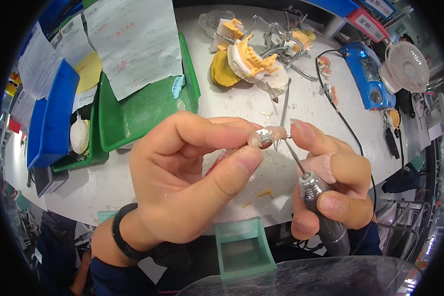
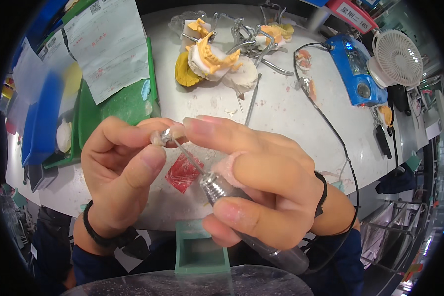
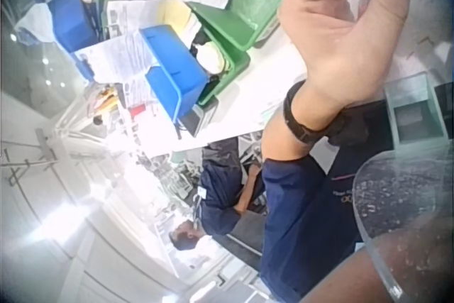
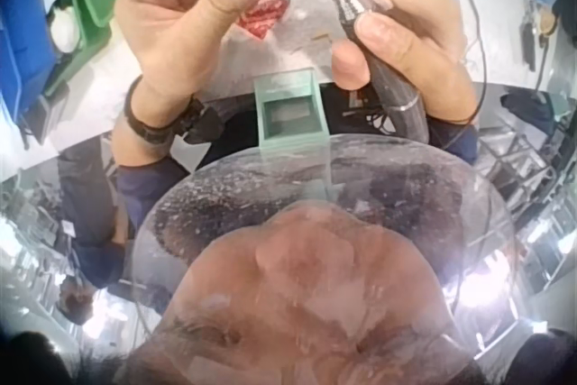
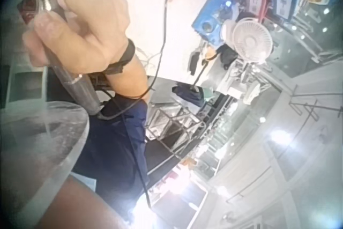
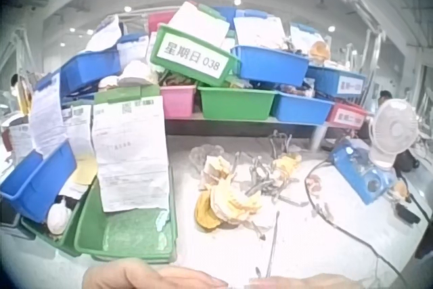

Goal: Grinding and refining a dental prosthesis using a rotary tool.

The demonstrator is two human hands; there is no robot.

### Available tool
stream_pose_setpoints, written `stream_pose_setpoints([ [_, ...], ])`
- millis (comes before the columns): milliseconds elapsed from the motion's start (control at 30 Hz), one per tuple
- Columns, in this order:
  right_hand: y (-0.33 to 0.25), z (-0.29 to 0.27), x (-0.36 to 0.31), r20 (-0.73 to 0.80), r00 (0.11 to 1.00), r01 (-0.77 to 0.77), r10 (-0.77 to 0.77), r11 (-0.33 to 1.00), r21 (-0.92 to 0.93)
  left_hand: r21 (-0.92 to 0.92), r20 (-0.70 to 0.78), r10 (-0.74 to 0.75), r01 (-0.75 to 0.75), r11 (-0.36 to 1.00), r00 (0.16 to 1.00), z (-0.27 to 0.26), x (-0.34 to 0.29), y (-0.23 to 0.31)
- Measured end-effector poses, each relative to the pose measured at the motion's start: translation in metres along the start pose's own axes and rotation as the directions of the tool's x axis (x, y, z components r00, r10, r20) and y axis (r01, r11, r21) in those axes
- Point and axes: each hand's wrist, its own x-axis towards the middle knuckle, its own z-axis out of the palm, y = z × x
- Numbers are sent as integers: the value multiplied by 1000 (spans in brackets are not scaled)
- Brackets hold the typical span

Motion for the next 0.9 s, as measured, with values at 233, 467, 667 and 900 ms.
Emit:
stream_pose_setpoints([
  [233, -22, -4, 6, 64, 968, -243, 243, 970, 1, 57, -5, 97, -97, 994, 995, -1, 0, -6],
  [467, -18, -8, 10, 106, 960, -258, 260, 966, -26, 147, -21, 122, -118, 982, 992, 0, -2, -3],
  [667, -4, -3, 4, 41, 996, -76, 78, 997, -30, 174, -9, 138, -135, 975, 990, -1, -2, -4],
  [900, -5, -17, 12, 237, 968, -56, 83, 992, -117, -60, -45, 10, -13, 998, 999, 5, -2, -4],
])
